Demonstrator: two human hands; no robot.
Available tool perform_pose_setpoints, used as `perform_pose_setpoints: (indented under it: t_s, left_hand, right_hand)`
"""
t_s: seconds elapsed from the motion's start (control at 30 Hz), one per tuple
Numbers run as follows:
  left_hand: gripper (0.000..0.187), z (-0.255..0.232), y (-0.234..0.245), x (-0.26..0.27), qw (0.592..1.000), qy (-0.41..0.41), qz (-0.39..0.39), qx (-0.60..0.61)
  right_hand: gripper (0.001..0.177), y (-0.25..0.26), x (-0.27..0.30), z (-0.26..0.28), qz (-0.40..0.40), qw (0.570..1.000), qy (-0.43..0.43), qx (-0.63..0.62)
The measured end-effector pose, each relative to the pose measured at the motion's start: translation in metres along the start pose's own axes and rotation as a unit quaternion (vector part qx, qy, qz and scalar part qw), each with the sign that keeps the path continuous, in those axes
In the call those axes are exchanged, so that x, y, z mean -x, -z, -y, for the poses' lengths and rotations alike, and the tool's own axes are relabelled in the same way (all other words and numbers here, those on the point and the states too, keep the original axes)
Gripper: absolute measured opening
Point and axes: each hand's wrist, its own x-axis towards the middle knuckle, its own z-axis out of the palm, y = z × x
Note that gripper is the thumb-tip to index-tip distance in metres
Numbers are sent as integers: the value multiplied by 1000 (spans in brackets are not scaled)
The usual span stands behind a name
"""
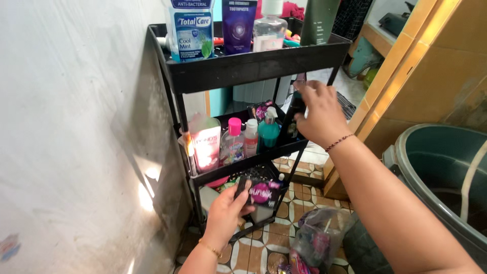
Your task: The person organizes various toiletries and small items on a three-tiered black metal rack. They place bottles, sachets, and other items onto the shelves and into a basket. The person also pours liquid from a sachet into a white bottle.
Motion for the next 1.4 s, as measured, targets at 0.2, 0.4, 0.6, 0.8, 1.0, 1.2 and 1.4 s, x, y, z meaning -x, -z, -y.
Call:
perform_pose_setpoints:
  t_s: [0.2,0.4,0.6,0.8,1.0,1.2,1.4]
  left_hand:
    - [34,16,23,-25,999,33,9,13]
    - [33,29,38,-46,998,31,37,49]
    - [32,33,41,-59,998,61,27,16]
    - [31,48,48,-70,997,60,29,35]
    - [35,52,53,-77,996,88,6,6]
    - [35,53,51,-81,996,94,-4,-3]
    - [34,59,52,-82,996,94,-7,3]
  right_hand:
    - [65,-28,-60,-28,195,976,62,-80]
    - [42,-68,-79,-38,24,997,-15,-76]
    - [26,-112,-102,-24,38,985,-42,-161]
    - [23,-158,-125,-30,161,943,-40,-288]
    - [25,-198,-149,-54,30,959,273,73]
    - [32,-200,-164,-44,148,971,185,-21]
    - [34,-189,-161,-41,203,970,112,-74]
